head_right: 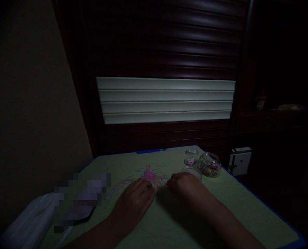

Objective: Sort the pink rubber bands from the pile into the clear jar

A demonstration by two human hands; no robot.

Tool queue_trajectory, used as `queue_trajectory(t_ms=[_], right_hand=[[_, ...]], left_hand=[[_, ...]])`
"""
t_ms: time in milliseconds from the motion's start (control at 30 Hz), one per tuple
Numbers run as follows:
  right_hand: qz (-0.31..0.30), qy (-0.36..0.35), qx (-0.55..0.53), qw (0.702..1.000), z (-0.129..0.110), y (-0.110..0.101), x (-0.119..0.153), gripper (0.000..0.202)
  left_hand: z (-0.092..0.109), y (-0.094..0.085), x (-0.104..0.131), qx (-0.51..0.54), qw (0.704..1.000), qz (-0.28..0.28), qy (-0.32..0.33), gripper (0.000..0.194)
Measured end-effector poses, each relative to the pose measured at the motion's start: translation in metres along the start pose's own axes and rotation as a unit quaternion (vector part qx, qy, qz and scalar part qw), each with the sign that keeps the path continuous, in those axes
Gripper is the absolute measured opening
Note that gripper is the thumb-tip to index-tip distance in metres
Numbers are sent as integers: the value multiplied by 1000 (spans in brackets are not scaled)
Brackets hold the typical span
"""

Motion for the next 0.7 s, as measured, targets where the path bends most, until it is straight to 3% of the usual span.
queue_trajectory(t_ms=[300, 700], right_hand=[[-3, -1, -82, 997, -15, -11, 1, 16], [-3, -22, -76, 997, -15, -3, 0, 16]], left_hand=[[7, -10, -3, 8, 998, 50, 37, 14], [13, -16, -4, 14, 995, 73, 64, 15]])
Point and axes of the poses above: each hand's wrist, its own x-axis away from the middle knuckle, its own y-axis out of the palm, z = x × y, the point moved 6 cm from there along -x, towards the middle knuckle, and after that the axes turned 8 degrees about z, right-handed, at the moved point
